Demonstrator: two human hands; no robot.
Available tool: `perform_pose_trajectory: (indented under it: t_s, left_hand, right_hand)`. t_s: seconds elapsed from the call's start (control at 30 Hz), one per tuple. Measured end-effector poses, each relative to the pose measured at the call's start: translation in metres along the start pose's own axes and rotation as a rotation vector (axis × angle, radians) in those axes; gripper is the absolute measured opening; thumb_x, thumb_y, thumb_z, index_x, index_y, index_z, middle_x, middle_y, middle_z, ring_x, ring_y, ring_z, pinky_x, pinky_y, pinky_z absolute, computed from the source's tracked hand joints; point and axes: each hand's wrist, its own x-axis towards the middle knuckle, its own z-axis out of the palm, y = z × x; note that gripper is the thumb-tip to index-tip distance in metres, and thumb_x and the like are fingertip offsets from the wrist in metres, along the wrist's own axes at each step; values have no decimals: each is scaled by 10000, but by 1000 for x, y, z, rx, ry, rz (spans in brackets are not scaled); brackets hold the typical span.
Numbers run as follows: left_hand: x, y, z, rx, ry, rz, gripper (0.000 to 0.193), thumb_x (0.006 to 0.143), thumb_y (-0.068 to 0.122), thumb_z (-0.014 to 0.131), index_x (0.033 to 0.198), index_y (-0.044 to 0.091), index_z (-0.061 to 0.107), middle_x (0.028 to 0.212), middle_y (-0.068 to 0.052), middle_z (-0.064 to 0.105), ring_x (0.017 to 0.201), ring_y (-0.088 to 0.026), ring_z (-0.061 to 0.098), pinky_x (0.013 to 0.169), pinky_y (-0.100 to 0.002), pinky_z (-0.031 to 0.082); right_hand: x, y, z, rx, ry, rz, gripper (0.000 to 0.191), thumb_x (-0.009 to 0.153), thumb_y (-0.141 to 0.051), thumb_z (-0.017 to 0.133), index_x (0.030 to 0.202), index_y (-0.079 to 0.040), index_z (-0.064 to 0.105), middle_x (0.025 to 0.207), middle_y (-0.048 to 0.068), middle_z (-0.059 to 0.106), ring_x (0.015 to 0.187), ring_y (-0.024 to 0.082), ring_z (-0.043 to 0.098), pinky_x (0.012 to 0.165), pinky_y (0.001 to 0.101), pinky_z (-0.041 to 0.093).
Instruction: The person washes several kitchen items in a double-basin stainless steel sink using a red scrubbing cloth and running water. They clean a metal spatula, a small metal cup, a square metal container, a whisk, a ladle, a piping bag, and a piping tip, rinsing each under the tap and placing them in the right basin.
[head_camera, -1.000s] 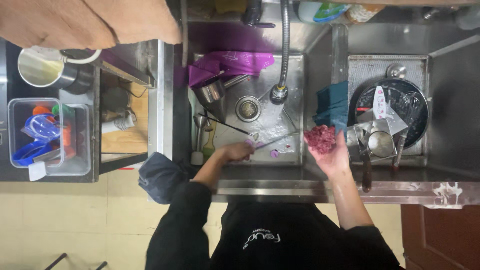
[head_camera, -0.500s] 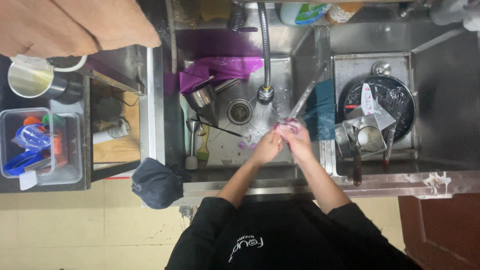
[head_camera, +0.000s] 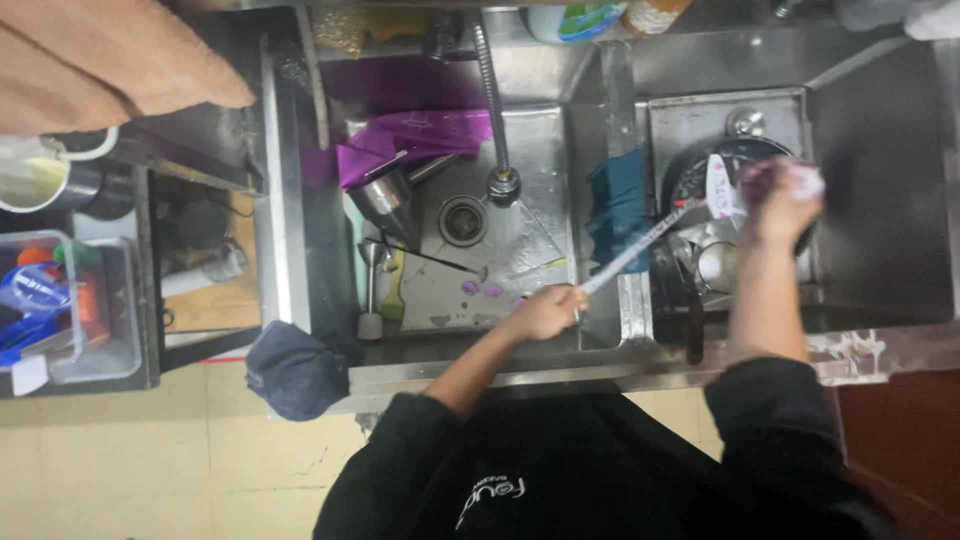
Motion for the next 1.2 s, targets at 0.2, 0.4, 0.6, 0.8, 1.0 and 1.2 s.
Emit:
perform_pose_trajectory:
  t_s: [0.2,0.4,0.6,0.8,1.0,1.2]
  left_hand:
    - [69,5,66,-150,-130,84,569,1034,519,433,1353,66,565,1224,-117,690,995,-198,698,828,-360,594]
    - [24,-69,-77,292,72,-59,327,899,344,617,1003,61,741,982,-174,801,907,-309,799,804,-441,620]
    - [-97,-126,-211,776,760,-758,328,928,391,624,1040,104,735,1114,-174,729,1046,-373,682,893,-495,528]
    - [-106,-137,-211,633,573,-820,349,850,300,684,1113,72,706,1114,-186,728,1035,-360,687,877,-467,532]
    - [-77,-143,-199,396,392,-607,452,773,210,744,1186,40,677,1113,-199,728,1025,-347,692,861,-439,536]
    - [-42,-115,-173,504,412,-85,343,838,179,724,1152,54,668,1081,-198,723,1054,-387,654,851,-471,504]
  right_hand:
    - [-15,-7,-36,-26,-40,95,203,1080,-238,628,1042,-39,630,898,112,680,793,233,670,748,369,603]
    - [-58,-9,-55,220,-85,426,299,1048,-359,521,1048,-69,597,1011,118,691,969,290,653,958,475,550]
    - [-121,-1,-16,299,38,630,342,858,-275,537,1120,-80,639,1081,112,676,1064,302,668,1013,492,523]
    - [-174,29,51,112,-17,896,437,839,-282,558,1230,-98,618,1194,89,685,1179,286,648,1067,539,455]
    - [-193,59,73,112,-190,957,314,939,-263,593,1211,-105,588,1185,101,676,1132,294,640,980,539,476]
    - [-188,76,56,116,-299,819,352,839,-44,585,1188,-80,587,1161,125,680,1075,280,670,935,468,556]
